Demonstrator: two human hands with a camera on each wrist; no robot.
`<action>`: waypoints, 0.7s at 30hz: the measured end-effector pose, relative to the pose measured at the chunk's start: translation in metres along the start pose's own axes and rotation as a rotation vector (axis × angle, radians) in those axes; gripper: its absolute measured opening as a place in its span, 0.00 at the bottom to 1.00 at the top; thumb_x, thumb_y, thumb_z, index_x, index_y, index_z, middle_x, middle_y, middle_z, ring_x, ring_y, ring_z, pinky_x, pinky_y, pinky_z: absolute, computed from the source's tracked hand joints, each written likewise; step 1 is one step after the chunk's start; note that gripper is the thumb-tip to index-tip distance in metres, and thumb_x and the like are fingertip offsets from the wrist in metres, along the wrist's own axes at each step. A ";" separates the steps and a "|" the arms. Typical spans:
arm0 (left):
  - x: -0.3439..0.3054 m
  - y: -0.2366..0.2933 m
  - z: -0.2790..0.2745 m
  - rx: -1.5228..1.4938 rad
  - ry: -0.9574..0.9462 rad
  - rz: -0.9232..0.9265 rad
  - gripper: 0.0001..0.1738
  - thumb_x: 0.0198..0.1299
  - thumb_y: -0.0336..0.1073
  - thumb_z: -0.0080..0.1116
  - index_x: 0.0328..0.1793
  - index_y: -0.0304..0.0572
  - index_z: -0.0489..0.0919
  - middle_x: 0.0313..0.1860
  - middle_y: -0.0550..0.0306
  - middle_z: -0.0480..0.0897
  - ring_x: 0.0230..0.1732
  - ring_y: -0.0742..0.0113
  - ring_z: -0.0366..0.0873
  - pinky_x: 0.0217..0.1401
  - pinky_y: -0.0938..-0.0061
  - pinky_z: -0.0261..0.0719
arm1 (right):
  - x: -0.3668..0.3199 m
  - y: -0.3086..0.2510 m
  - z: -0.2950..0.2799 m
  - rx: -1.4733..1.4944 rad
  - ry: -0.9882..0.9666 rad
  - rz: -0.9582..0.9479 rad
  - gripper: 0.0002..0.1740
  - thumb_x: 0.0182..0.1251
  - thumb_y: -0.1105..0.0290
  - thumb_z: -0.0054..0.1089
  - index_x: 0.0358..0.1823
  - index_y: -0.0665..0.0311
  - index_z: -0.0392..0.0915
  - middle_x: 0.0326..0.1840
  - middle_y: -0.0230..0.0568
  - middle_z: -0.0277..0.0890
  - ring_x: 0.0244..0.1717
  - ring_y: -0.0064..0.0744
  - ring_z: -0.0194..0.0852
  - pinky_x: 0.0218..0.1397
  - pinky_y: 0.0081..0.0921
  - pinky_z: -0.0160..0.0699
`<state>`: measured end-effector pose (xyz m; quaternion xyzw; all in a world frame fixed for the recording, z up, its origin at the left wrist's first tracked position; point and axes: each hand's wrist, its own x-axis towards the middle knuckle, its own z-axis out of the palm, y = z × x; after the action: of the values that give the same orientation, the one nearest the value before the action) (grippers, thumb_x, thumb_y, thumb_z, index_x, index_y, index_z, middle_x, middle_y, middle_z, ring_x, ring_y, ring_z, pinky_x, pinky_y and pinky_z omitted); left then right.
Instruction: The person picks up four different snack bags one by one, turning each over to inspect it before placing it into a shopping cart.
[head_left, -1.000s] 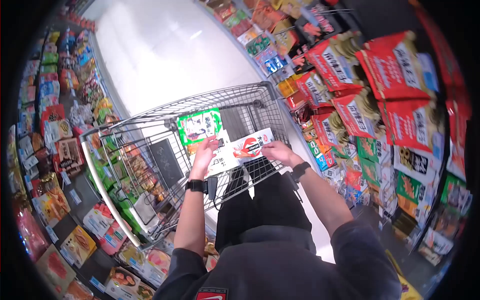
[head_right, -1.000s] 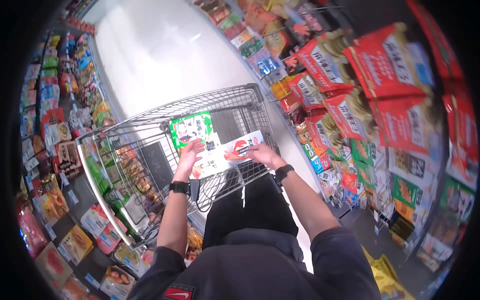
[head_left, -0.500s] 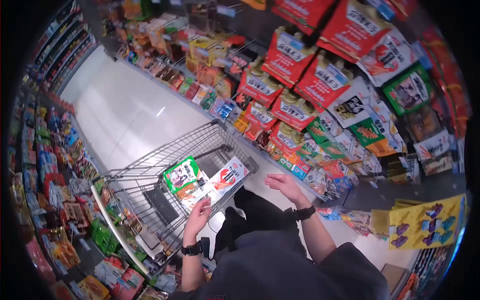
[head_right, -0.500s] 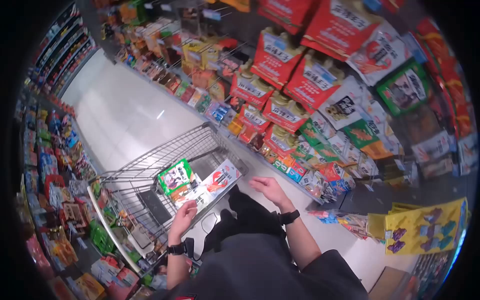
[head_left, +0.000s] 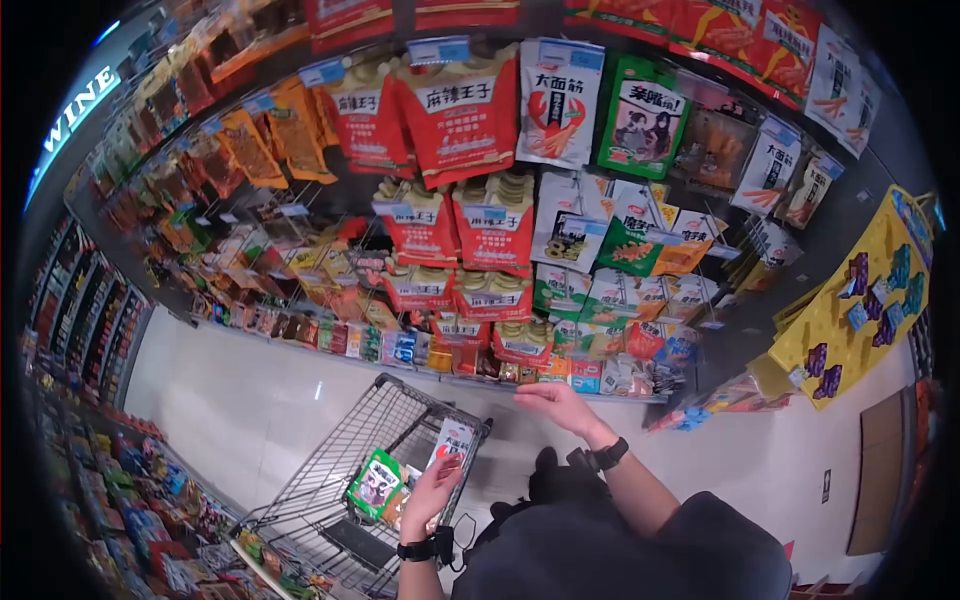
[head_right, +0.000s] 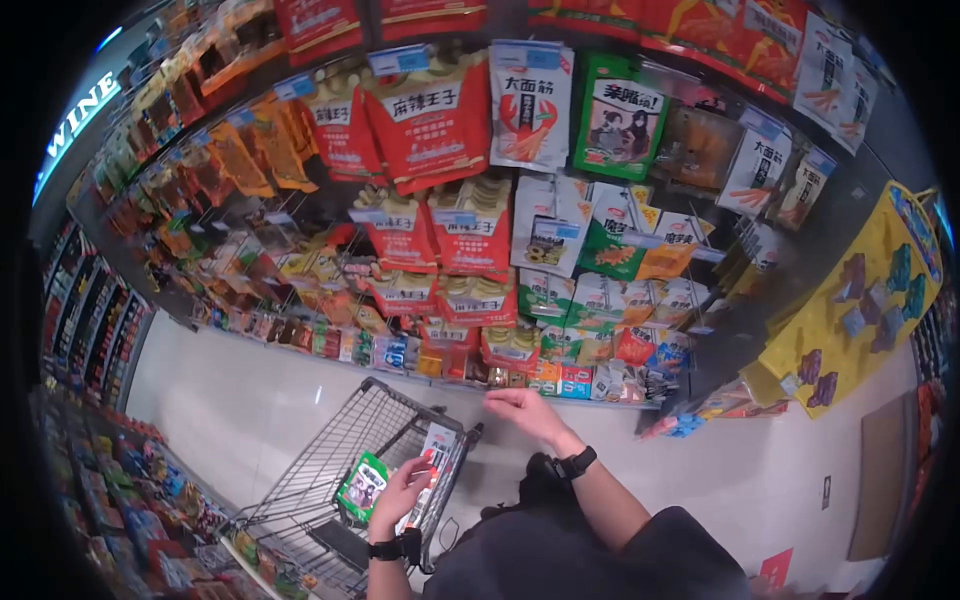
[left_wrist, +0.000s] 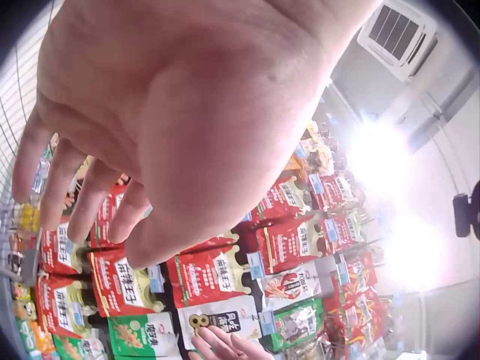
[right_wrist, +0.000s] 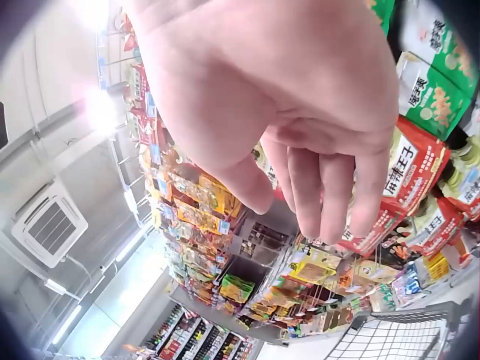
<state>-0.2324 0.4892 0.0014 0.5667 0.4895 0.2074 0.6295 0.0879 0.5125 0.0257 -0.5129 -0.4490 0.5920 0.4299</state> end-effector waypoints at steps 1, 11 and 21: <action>0.015 0.007 0.008 0.028 -0.052 0.001 0.26 0.67 0.38 0.59 0.69 0.40 0.71 0.60 0.50 0.79 0.60 0.63 0.77 0.61 0.70 0.75 | -0.003 -0.002 -0.008 0.011 0.013 -0.004 0.19 0.73 0.67 0.57 0.61 0.69 0.76 0.55 0.39 0.82 0.54 0.23 0.79 0.59 0.23 0.76; 0.129 0.133 0.089 0.132 -0.163 0.169 0.32 0.67 0.43 0.60 0.74 0.42 0.67 0.65 0.47 0.76 0.65 0.61 0.73 0.63 0.71 0.73 | 0.013 -0.009 -0.105 0.237 0.078 -0.010 0.21 0.74 0.66 0.57 0.62 0.70 0.74 0.56 0.41 0.80 0.55 0.26 0.79 0.58 0.22 0.77; 0.148 0.150 0.081 0.463 -0.087 0.057 0.30 0.64 0.52 0.59 0.67 0.46 0.74 0.59 0.45 0.80 0.61 0.52 0.78 0.63 0.61 0.74 | 0.065 -0.013 -0.125 0.072 -0.009 0.022 0.21 0.72 0.65 0.58 0.61 0.69 0.75 0.57 0.40 0.79 0.57 0.29 0.77 0.62 0.26 0.75</action>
<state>-0.0553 0.6090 0.0727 0.7179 0.4804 0.0826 0.4970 0.2062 0.5893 0.0150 -0.4994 -0.4238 0.6147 0.4395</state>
